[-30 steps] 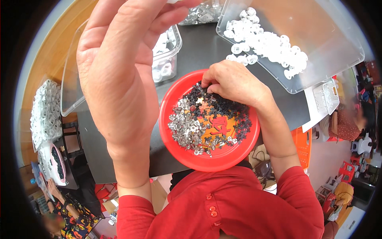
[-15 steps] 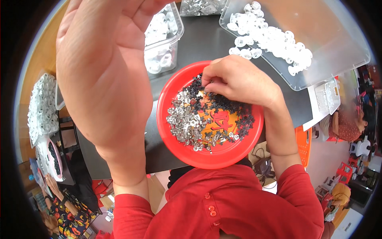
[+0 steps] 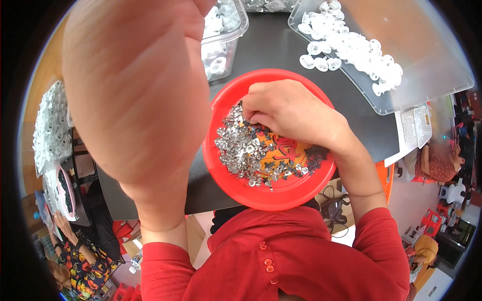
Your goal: The recorder is picking up small white circular components and fitting them with even smaller metallic or dark parts, then placing the finished assemblies into containers.
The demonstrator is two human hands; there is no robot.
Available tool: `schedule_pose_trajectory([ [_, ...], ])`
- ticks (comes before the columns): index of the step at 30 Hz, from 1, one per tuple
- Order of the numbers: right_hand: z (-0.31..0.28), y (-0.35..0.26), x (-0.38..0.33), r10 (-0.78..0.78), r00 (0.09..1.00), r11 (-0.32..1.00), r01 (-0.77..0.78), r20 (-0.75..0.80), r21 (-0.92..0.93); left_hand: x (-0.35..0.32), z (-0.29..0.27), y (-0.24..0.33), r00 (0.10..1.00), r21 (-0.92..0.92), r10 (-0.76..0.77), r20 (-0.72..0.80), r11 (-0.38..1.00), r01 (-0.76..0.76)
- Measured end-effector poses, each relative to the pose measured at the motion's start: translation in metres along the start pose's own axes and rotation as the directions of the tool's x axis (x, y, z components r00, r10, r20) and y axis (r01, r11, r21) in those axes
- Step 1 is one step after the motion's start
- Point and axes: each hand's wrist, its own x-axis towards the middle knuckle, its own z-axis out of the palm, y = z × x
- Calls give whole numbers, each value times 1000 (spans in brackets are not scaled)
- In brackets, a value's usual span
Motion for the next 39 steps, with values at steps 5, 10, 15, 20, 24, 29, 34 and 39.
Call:
schedule_pose_trajectory([
  [5,-27,3,-3,-20,989,889,86,-150,449,9,10,5,998,64,-65,11,996,64],
  [10,-60,-5,-14,175,982,610,-49,-74,791,26,22,2,975,103,-220,35,971,215],
  [15,-87,-18,-5,207,907,445,246,-366,861,27,14,6,940,121,-342,-1,933,340],
  [20,-113,-24,2,217,853,446,346,-475,826,26,17,4,941,225,-336,43,921,319],
  [24,-120,-28,11,202,840,459,373,-504,806,29,14,10,943,260,-325,75,919,296],
  [29,-116,-31,11,199,870,382,355,-451,853,28,7,4,948,412,-297,118,883,225],
  [34,-114,-33,13,226,842,395,380,-490,836,30,9,-1,985,496,-80,152,868,-6],
  [39,-113,-29,11,229,849,340,389,-477,856,34,12,0,965,638,35,259,744,-199],
])
